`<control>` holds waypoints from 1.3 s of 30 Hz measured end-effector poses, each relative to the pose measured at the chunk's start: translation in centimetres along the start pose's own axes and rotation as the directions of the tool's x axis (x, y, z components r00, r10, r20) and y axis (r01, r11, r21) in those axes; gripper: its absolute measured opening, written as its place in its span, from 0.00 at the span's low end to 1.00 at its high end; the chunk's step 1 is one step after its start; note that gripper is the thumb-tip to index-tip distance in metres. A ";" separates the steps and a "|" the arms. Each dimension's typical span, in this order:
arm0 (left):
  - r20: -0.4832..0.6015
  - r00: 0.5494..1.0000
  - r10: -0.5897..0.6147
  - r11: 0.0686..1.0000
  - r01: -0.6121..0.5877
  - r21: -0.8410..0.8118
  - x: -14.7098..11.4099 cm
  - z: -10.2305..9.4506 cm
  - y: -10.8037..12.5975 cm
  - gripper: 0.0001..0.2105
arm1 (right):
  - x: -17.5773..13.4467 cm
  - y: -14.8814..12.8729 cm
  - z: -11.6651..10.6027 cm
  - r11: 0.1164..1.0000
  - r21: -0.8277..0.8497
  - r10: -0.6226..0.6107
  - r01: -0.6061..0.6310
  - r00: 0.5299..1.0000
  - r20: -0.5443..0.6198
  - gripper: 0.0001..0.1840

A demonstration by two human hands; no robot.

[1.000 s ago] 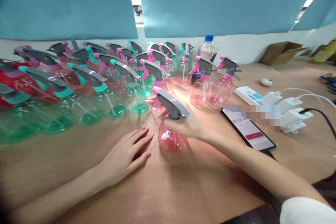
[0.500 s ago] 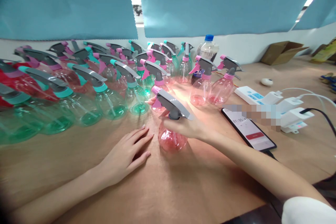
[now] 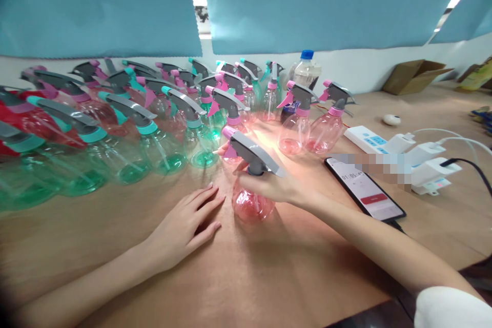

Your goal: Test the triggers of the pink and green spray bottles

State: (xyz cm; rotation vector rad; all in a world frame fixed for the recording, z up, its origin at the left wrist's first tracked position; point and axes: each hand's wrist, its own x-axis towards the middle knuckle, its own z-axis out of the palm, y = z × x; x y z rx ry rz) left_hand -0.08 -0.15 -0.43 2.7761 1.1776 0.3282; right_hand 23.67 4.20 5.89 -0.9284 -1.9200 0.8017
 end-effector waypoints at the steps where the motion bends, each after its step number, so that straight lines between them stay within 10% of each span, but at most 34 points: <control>1: -0.001 1.000 -0.001 1.000 0.001 -0.001 0.0 0.0 0.0 0.22 | 0.0 -0.1 0.0 1.000 -0.002 0.002 -0.002 1.000 -0.005 0.09; 12: -0.006 1.000 -0.003 1.000 0.003 -0.023 0.0 0.0 -0.1 0.22 | 0.2 -2.2 0.3 0.985 0.120 0.125 -0.124 0.992 0.000 0.07; 39: 0.003 1.000 -0.006 1.000 0.006 -0.011 0.1 -0.2 0.0 0.22 | 0.2 -2.3 0.4 0.995 0.086 -0.060 0.055 0.996 0.063 0.26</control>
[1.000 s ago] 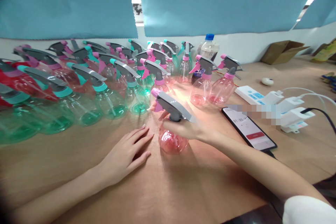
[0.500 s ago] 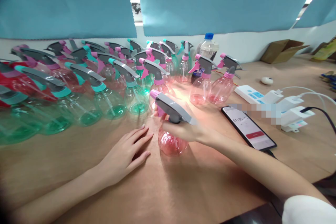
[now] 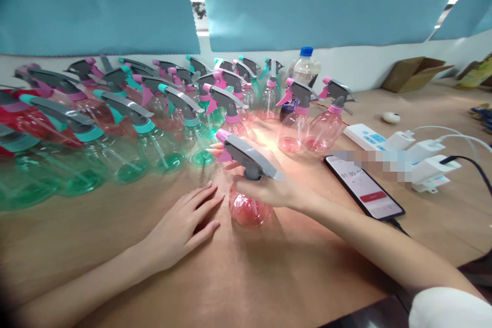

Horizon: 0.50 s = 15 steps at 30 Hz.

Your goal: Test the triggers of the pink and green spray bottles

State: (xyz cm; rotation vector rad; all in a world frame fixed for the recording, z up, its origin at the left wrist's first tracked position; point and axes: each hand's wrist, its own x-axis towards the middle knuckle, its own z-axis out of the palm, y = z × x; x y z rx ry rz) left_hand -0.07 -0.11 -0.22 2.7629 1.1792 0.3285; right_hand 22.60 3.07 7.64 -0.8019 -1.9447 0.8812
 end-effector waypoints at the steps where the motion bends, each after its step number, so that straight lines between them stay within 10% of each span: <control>1: -0.001 1.000 -0.001 1.000 0.001 0.000 0.0 0.0 0.0 0.22 | 0.0 0.1 0.0 1.000 0.008 -0.005 0.005 1.000 0.002 0.27; 15: -0.004 1.000 -0.001 1.000 0.001 -0.007 -0.1 0.1 -0.1 0.22 | -0.1 0.7 0.1 0.996 0.076 -0.052 0.050 0.998 0.019 0.30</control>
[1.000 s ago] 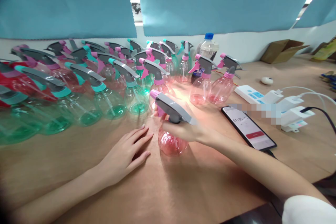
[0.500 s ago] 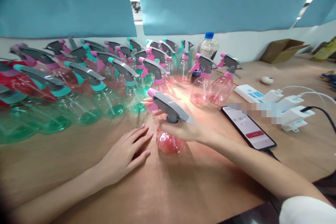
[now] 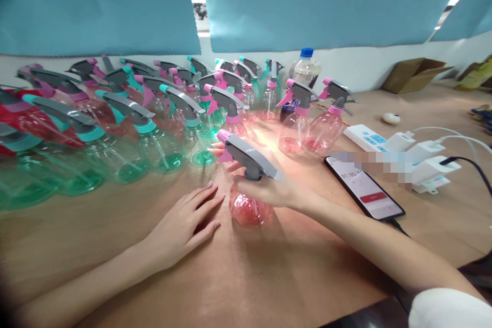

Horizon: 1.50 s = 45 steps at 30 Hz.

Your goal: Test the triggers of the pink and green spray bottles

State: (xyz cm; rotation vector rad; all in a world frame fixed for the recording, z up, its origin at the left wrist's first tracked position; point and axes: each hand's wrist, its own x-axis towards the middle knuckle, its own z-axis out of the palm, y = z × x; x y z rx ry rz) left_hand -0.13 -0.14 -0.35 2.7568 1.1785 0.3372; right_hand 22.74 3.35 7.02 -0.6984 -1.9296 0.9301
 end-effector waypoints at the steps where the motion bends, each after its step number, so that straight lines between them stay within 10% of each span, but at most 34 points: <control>1: 0.002 1.000 0.000 1.000 0.000 0.001 0.0 0.0 0.0 0.22 | 0.0 0.0 0.0 1.000 0.000 -0.005 0.005 1.000 -0.003 0.30; 45: 0.006 1.000 -0.016 1.000 0.016 -0.019 0.1 0.1 0.2 0.22 | -0.4 0.5 0.0 1.000 -0.012 0.000 0.000 1.000 -0.003 0.31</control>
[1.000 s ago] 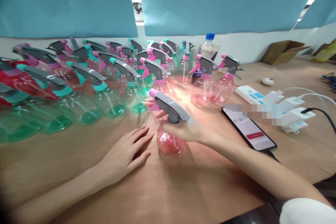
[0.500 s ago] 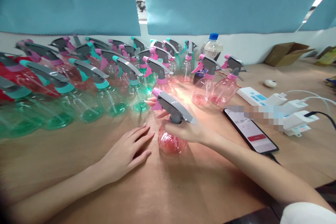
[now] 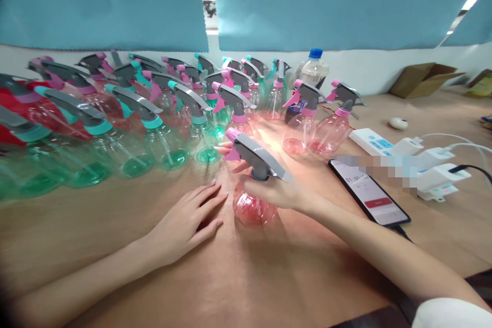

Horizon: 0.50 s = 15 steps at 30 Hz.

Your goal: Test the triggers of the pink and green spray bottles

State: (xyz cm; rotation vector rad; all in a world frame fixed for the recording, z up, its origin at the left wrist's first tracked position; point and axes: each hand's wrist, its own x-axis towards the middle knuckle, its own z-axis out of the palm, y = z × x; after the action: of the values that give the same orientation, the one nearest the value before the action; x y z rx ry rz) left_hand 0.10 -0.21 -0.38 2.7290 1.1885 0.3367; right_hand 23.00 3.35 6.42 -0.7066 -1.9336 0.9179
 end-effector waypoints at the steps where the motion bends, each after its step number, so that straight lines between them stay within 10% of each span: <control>1: 0.001 1.000 0.000 1.000 0.000 0.000 0.0 0.0 0.0 0.22 | 0.0 0.0 0.0 1.000 -0.003 0.000 0.000 1.000 0.002 0.31; 15: 0.007 1.000 0.008 1.000 -0.008 0.017 -0.1 0.0 0.0 0.22 | -0.2 -0.1 -0.3 0.984 -0.166 0.061 -0.061 0.998 -0.002 0.24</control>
State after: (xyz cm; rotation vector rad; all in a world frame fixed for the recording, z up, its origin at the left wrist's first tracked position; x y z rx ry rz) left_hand 0.04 -0.26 -0.41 2.7475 1.1850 0.3197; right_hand 23.30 3.24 6.55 -0.8653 -2.0175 0.8014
